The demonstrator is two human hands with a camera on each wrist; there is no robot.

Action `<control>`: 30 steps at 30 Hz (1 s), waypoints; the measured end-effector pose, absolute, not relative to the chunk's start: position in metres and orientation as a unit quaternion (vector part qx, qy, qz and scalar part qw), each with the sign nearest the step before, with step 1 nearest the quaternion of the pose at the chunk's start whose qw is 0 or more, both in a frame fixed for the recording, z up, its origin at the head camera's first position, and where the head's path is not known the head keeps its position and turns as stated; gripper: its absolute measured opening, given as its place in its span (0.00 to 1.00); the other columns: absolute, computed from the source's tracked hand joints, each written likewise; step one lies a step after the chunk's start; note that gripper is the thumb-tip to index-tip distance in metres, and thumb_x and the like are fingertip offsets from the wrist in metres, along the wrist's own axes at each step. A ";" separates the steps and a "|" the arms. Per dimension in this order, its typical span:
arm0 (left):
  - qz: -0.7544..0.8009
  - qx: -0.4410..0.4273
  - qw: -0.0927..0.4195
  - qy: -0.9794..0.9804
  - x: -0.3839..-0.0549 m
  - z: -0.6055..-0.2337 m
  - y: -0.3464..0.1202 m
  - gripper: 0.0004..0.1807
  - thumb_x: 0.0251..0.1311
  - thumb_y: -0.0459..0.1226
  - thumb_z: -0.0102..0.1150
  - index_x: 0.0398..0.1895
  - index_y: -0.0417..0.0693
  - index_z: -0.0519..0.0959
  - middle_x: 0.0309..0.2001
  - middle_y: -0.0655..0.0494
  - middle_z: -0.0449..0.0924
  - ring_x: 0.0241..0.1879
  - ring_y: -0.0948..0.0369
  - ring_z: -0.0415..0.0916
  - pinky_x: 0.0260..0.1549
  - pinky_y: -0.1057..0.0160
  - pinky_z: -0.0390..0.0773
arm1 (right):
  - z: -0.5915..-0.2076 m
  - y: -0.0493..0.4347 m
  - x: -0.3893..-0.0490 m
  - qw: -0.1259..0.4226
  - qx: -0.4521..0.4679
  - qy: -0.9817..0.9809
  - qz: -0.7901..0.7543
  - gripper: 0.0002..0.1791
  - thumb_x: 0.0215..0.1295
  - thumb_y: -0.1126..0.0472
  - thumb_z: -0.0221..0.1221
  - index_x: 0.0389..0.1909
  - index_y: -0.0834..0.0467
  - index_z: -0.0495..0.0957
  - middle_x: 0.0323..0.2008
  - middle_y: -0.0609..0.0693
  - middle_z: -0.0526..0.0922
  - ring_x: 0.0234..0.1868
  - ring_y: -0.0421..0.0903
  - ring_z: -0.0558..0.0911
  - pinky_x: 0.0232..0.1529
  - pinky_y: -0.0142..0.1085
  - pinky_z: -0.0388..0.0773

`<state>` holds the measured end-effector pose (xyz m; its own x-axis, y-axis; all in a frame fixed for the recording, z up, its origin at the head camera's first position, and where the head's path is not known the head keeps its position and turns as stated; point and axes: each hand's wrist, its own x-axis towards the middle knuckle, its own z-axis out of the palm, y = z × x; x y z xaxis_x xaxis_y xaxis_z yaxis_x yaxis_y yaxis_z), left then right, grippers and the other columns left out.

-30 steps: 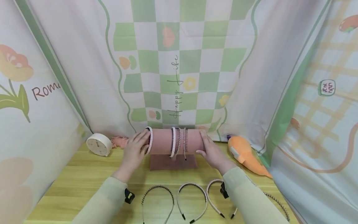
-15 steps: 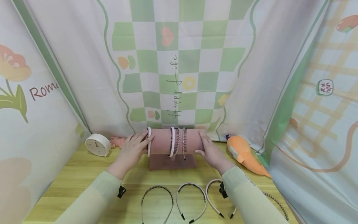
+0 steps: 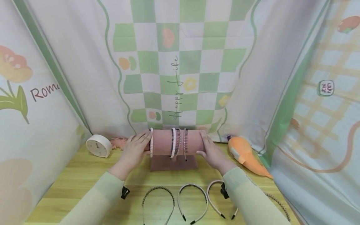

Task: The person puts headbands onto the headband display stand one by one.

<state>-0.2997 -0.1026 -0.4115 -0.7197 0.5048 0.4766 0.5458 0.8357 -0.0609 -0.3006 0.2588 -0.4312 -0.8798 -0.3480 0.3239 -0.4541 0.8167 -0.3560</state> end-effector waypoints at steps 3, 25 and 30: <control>-0.049 -0.284 0.247 -0.925 -0.301 -0.415 -0.095 0.46 0.54 0.47 0.72 0.75 0.45 0.62 0.69 0.50 0.68 0.69 0.52 0.61 0.63 0.47 0.61 | -0.432 0.260 -0.301 0.124 0.212 -0.945 0.217 0.52 0.68 0.56 0.62 0.79 0.55 0.34 0.74 0.67 0.50 0.70 0.66 0.60 0.68 0.57 0.57; -0.067 -0.289 0.226 -0.928 -0.301 -0.413 -0.046 0.49 0.53 0.51 0.71 0.77 0.54 0.58 0.73 0.56 0.62 0.67 0.54 0.62 0.60 0.47 0.64 | -0.431 0.257 -0.299 0.120 0.213 -0.944 0.221 0.51 0.69 0.55 0.62 0.79 0.55 0.35 0.74 0.67 0.51 0.68 0.66 0.64 0.65 0.57 0.62; -0.123 -0.299 0.280 -0.904 -0.285 -0.409 -0.056 0.44 0.53 0.46 0.73 0.73 0.49 0.65 0.69 0.50 0.66 0.63 0.50 0.67 0.59 0.44 0.66 | -0.430 0.257 -0.298 0.118 0.212 -0.944 0.224 0.51 0.69 0.55 0.61 0.79 0.56 0.35 0.74 0.67 0.52 0.69 0.65 0.62 0.67 0.56 0.60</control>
